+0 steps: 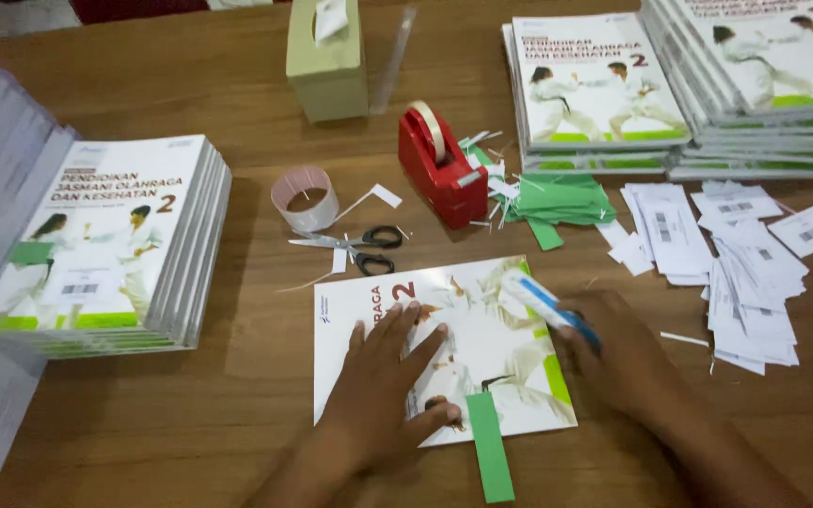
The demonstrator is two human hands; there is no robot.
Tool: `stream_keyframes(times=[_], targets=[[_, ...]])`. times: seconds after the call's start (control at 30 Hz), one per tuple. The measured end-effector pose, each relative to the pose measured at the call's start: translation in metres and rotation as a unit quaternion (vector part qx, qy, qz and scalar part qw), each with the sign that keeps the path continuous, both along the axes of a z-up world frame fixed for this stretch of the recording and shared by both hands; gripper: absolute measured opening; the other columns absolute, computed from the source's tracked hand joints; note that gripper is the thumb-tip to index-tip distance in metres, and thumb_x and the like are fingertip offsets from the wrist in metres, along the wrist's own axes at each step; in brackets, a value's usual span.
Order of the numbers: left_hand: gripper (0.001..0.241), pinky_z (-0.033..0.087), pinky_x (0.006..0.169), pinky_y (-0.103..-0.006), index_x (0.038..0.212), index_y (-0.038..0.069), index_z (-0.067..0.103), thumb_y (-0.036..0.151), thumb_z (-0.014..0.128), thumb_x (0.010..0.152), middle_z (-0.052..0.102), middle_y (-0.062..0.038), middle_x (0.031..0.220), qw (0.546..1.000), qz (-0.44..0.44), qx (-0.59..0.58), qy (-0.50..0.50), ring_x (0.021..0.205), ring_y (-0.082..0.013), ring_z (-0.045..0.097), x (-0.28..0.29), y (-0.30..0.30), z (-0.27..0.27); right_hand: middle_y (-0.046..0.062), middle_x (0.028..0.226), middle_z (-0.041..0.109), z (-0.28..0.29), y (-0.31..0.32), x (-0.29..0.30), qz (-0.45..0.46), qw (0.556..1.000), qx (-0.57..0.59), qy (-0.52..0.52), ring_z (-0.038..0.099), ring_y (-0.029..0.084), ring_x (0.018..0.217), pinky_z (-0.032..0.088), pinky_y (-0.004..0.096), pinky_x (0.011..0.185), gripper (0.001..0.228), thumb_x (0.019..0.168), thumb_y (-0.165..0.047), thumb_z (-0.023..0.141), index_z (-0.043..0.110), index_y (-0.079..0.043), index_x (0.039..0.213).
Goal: Applying barcode labels and green paper markers to the covers of educational textbooks.
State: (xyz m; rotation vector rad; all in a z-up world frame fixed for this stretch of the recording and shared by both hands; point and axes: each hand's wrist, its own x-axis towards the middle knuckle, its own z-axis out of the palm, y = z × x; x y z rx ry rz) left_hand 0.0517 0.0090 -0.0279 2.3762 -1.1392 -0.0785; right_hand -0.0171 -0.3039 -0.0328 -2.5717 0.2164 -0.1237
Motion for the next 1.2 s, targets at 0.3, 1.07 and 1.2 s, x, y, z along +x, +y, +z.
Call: stream_keyframes(times=[0.3, 1.07, 1.2], targets=[[0.085, 0.006, 0.11, -0.0725, 0.155, 0.016, 0.046, 0.06, 0.07, 0.086, 0.02, -0.02, 0.168, 0.999, 0.024, 0.035, 0.022, 0.155, -0.0416, 0.007, -0.001, -0.003, 0.005, 0.015, 0.106, 0.071, -0.032, -0.046, 0.002, 0.034, 0.981, -0.098, -0.164, 0.064, 0.038, 0.094, 0.049, 0.048, 0.085, 0.03, 0.079, -0.018, 0.068, 0.067, -0.007, 0.107], [0.083, 0.0, 0.114, -0.0693, 0.158, 0.017, 0.04, 0.061, 0.069, 0.093, 0.012, -0.02, 0.169, 0.988, 0.081, 0.094, 0.088, 0.155, -0.0412, 0.0, 0.032, -0.007, 0.009, 0.012, 0.078, 0.072, 0.082, 0.031, 0.222, -0.008, 0.987, 0.136, 0.09, 0.062, 0.019, 0.064, 0.051, 0.034, 0.065, 0.027, 0.093, -0.019, 0.067, 0.078, 0.002, 0.082], [0.084, -0.001, 0.113, -0.0712, 0.157, 0.016, 0.042, 0.064, 0.065, 0.091, 0.014, -0.02, 0.169, 0.99, 0.078, 0.077, 0.087, 0.155, -0.0405, 0.002, 0.032, -0.006, 0.004, 0.01, 0.067, 0.065, 0.074, 0.026, 0.222, 0.004, 0.98, 0.177, 0.09, 0.055, 0.017, 0.06, 0.049, 0.032, 0.06, 0.028, 0.092, -0.013, 0.068, 0.072, 0.003, 0.07]])
